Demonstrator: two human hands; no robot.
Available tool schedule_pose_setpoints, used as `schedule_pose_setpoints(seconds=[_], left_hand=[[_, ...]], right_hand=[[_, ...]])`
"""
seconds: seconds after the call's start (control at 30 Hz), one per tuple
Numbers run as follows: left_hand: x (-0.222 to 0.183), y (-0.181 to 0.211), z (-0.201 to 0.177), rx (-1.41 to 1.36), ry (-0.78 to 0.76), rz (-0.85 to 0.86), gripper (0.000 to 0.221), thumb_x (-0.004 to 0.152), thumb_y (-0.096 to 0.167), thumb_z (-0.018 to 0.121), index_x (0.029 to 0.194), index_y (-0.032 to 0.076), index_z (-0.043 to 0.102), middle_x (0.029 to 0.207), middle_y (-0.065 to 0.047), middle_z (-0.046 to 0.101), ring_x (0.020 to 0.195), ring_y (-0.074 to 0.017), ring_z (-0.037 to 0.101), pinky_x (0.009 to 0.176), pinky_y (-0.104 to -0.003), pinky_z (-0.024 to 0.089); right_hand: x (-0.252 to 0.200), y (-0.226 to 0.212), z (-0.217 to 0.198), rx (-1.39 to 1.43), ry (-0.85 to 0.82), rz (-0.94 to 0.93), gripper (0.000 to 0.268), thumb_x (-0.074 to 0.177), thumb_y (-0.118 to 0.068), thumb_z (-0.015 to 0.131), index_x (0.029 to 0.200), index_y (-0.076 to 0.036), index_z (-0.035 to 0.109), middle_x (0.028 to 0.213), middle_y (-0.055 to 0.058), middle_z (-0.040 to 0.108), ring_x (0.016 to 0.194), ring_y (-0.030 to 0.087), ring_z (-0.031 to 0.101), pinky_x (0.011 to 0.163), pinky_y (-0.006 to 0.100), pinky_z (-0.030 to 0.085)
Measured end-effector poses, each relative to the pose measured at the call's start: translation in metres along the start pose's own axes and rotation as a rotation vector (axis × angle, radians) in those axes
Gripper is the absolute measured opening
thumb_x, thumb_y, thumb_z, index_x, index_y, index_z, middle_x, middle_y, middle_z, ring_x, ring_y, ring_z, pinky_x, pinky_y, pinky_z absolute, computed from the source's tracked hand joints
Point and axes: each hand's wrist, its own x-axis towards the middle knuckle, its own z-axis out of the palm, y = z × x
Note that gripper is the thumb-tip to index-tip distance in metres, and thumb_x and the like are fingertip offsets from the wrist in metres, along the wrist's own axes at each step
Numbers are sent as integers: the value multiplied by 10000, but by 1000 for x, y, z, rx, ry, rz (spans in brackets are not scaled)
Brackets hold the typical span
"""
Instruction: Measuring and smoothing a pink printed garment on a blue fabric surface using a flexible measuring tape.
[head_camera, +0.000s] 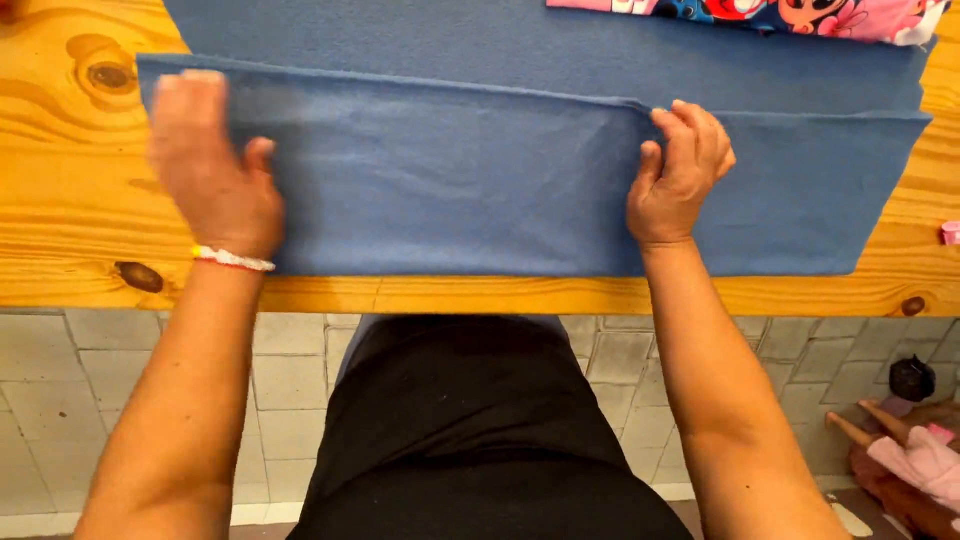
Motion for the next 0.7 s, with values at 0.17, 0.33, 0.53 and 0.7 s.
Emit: schedule_pose_setpoints(seconds=[0.17,0.33,0.53,0.7], left_hand=[[-32,122,26,-215,-596,372,1050,1041,700,708,1925,193,453,2002,-144,368,1842,-394,264,1476,-613,139],[-45,104,26,-143,-794,279,1271,897,814,665,1971,255,278,2057,-89,181,1880,-352,93,1495,-636,8],[-61,141,22,-157,-821,366,1332,862,917,552,1972,254,233,2057,-98,162,1884,-353,95,1493,-652,-5],[-86,169,42,-136,-838,598,1390,791,983,531,1969,322,203,2062,-22,170,1897,-269,100,1528,-596,4]], right_hand=[[-47,2,8,13,-207,-105,848,1250,-823,444,1629,-138,768,1734,162,649,1650,389,530,1274,520,329],[-50,6,9,-6,-431,23,1231,1069,-1023,450,1934,-148,420,1995,192,297,1838,391,227,1438,608,128],[-83,0,-14,46,-408,-108,1059,1137,-920,434,1880,-172,532,1967,169,390,1827,368,298,1463,611,147],[-104,-20,-7,18,-536,-195,1100,1093,-948,448,1923,-226,438,1995,139,355,1848,337,258,1487,596,110]])
